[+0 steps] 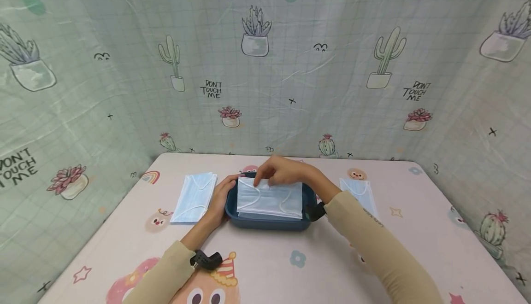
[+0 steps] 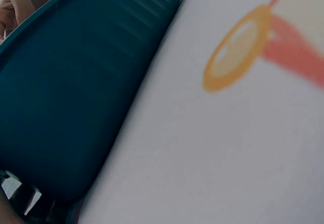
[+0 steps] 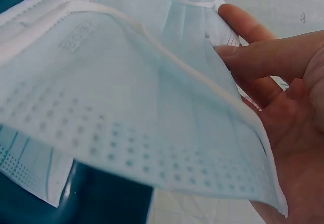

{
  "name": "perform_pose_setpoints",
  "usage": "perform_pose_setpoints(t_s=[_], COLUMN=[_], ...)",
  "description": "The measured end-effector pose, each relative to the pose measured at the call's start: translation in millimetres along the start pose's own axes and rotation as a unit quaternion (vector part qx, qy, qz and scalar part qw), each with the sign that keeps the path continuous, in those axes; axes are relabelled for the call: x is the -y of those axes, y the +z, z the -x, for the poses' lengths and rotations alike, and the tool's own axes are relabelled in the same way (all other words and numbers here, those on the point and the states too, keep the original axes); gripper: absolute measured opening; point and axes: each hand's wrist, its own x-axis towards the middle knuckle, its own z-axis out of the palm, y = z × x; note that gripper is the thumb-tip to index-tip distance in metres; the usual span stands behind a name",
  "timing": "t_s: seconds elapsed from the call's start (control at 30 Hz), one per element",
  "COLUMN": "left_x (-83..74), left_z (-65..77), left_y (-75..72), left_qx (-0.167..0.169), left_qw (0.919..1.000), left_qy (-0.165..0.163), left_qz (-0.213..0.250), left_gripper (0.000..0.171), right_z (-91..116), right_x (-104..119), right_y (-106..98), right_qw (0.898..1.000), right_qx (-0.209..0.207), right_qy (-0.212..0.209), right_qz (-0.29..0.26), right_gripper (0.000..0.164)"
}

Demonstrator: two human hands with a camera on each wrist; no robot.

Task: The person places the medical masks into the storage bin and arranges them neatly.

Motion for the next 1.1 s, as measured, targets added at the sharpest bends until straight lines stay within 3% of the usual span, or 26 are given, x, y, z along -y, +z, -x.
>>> perform_pose_setpoints(t_s=[0.3,0.53,0.77,1.1], left_x=[0.0,0.6,0.2,-0.5], left_z=[-0.1,-0.1,-0.9,-0.2], left_y=[-1.9,-1.0,0.1,0.7], left_qx=[-0.005,0.002,0.003,0.008], left_qw=[0.9999,0.9999,0.9999,0.9998], left_qy=[0.004,0.006,0.007,0.014], left_qz=[-0.009,-0.012,-0.011,-0.007], left_gripper=[0.039,0.039,0.039,0.039], right_z=[-12.2,-17.2,-21.8,-24.9], right_x=[-12.4,-24.9,-31.4,-32.4], right_y=[4.7,6.8,7.4,8.9], right_qw=[0.998,0.997,0.998,0.994], right_qx=[0.052,0.062,0.050,0.032], right_qy=[0.001,0.015,0.032,0.093], right_qz=[-0.040,-0.051,-0.014,0.045], right_gripper=[0.037,0.039,0.049,0.041])
